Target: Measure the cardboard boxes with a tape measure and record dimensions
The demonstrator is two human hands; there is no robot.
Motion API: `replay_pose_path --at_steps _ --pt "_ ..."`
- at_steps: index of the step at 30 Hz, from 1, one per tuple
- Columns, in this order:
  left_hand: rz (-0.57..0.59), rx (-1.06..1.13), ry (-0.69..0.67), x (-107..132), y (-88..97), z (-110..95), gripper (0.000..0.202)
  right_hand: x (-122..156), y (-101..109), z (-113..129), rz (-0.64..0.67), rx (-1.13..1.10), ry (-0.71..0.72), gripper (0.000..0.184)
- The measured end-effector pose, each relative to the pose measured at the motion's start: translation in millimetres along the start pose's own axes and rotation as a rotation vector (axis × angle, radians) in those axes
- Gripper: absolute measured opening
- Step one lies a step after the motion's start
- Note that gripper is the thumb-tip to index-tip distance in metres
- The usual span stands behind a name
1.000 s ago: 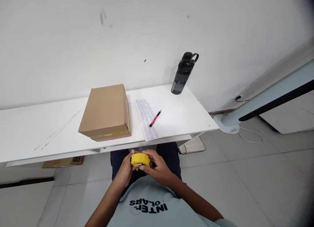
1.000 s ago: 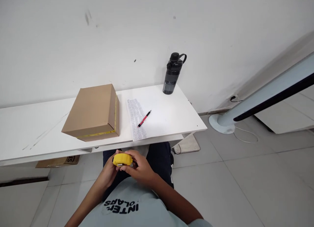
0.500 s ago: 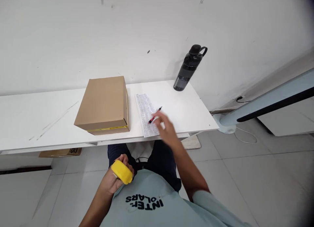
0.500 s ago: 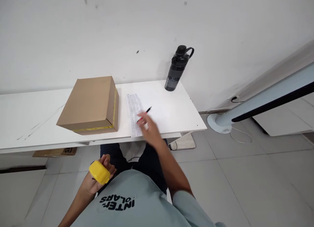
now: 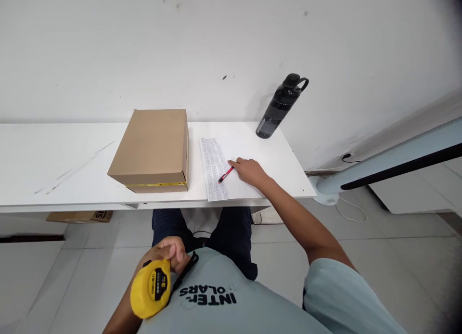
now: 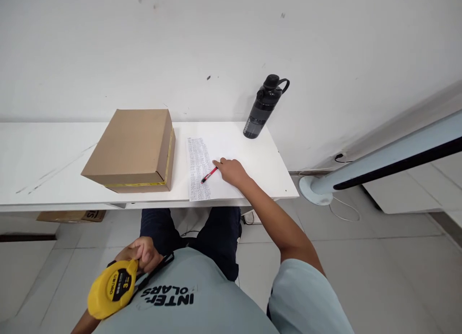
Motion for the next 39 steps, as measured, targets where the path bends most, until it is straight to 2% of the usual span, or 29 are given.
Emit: replay_pose_path --at_steps 4,8,10,12,14,16,19,23,27,32,39 --pt "0.079 -0.051 0.012 -2 -2.8 -20 0.028 6 4 -3 -0.033 -0.099 -0.010 0.042" --pt "0.143 -0.135 -0.020 -6 -4.3 -38 0.031 10 10 -8 -0.126 -0.300 -0.090 0.029" --pt "0.202 -0.197 -0.008 -8 -6.2 -38 0.030 12 7 -5 -0.150 -0.432 -0.104 0.025" --pt "0.249 -0.233 0.037 -10 -6.4 -31 0.027 12 0 0 -0.119 -0.696 -0.084 0.019" --pt "0.267 -0.234 0.065 -10 -4.8 -25 0.027 11 -8 4 -0.064 -0.969 -0.066 0.023" --pt "0.260 -0.218 0.066 -10 -1.5 -20 0.027 9 -13 4 -0.038 -1.127 -0.074 0.030" --pt "0.164 -0.174 0.048 -12 12.4 -9 0.026 9 -13 0 -0.051 -1.176 -0.107 0.037" --pt "-0.003 -0.084 0.059 -19 39.2 21 0.027 12 -9 -4 -0.059 -1.170 -0.129 0.027" --pt "-0.018 -0.044 0.175 -18 55.9 54 0.029 15 -9 -7 -0.106 -1.089 -0.163 0.019" --pt "-0.030 -0.035 0.195 -14 78.3 63 0.027 15 -14 -9 -0.124 -1.071 -0.178 0.016" --pt "-0.189 -0.033 0.185 -20 109.9 84 0.037 14 -16 -7 -0.087 -1.084 -0.174 0.016"
Point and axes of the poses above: each hand's wrist, its own x-axis away from the middle knuckle, its own y-axis out of the back of the hand, z = x × y, the point moved 10 cm from there along -x, towards the middle knuckle, and after that the axes turned 11 degrees about -y, right-handed, at the moved point
